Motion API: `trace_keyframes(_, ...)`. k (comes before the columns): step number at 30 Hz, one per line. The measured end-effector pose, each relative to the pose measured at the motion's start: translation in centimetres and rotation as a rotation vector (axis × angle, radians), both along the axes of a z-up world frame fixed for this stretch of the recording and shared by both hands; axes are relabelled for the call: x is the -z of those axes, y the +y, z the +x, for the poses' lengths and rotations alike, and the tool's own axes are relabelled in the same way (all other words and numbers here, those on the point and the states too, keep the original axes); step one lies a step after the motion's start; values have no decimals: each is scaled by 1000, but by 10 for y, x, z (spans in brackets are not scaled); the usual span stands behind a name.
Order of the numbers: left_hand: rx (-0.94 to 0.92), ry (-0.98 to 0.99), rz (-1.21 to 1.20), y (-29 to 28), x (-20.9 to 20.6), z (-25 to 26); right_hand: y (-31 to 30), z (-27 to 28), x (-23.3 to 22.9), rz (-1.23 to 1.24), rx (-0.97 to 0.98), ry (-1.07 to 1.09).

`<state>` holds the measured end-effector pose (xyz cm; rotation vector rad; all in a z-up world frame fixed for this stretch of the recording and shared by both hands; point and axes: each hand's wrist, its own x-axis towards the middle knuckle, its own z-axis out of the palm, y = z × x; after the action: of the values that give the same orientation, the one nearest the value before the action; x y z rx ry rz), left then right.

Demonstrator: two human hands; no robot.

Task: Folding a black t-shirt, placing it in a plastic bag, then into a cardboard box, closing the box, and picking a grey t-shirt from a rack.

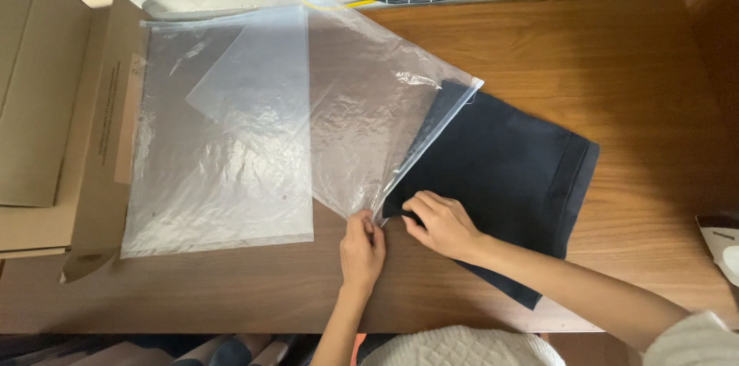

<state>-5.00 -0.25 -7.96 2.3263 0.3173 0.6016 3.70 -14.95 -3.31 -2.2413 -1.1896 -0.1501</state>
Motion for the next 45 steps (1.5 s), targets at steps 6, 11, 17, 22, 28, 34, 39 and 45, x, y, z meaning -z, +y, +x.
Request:
trace_keyframes(6, -25, -83, -39, -1, -2, 0, 17, -2, 10, -24, -28, -90)
trace_keyframes(11, -9, -249, 118, -3, -10, 3, 21, -2, 23, -105, -37, -205)
trace_keyframes(17, 79, -391, 336, -2, -6, 5, 28, -3, 14, -45, 80, -113)
trace_keyframes(22, 128, -311, 435, 1, 1, 1, 16, -5, -1, 24, -65, -59)
trace_keyframes(28, 183, -153, 410, 1, -9, 1, -40, 20, -18, 88, 94, -16)
trace_keyframes(34, 240, 82, 487, 6, -16, 6, -129, 55, 0, -371, 812, -333)
trace_keyframes(39, 255, 121, 452, 5, -37, 22, -183, 95, 22, -279, 946, -62)
trace_keyframes(45, 272, 106, 456, -16, -44, 59, -187, 129, -19, -405, 897, 579)
